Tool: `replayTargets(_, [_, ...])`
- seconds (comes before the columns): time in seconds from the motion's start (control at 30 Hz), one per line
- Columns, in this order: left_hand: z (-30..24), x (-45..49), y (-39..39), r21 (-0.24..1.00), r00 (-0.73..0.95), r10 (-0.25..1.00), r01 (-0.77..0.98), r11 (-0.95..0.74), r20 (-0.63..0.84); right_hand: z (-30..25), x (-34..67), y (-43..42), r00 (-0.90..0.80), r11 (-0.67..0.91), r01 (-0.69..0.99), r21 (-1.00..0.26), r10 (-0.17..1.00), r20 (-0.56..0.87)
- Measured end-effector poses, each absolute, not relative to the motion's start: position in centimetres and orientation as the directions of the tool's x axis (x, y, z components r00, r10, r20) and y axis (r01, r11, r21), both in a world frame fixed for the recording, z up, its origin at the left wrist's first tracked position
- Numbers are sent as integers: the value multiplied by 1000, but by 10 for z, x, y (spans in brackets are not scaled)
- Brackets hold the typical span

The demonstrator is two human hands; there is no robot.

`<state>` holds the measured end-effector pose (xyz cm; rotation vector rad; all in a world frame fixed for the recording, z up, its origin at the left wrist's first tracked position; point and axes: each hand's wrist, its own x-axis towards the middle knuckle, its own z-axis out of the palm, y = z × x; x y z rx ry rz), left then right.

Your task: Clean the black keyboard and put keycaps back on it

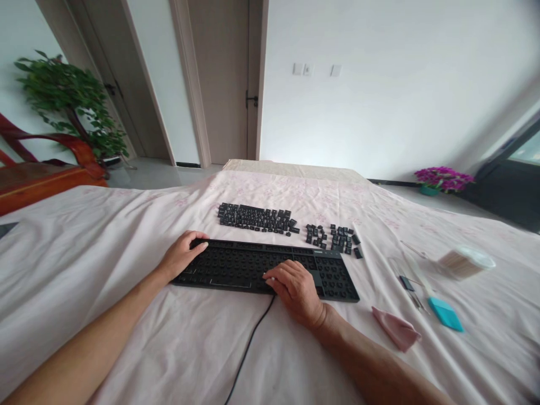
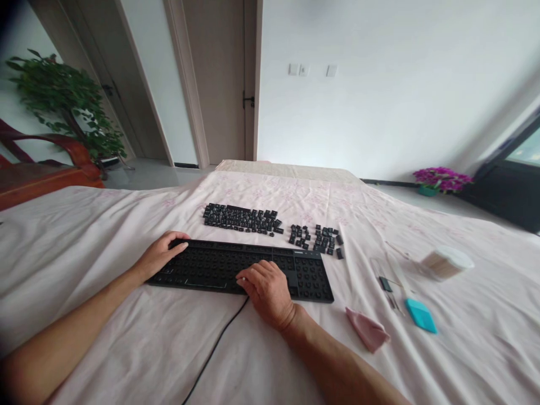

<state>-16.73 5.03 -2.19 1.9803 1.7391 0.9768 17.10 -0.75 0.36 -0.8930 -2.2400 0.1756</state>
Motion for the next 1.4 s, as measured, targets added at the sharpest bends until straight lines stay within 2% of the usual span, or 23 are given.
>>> replayTargets(0.5, [-25,-169,52,688,-7,950,691,-221,312,-4,172,-1,-380,645,559,-521,758,530])
replayTargets(0.93, [-27,-169,53,674,-18,947,706,-216,322,-3,171,-4,-398,664,571,-483,738,544])
replayTargets(1.4, [-22,-167,50,648,-26,947,734,-200,322,-5,172,-3,-399,684,531,-500,722,565])
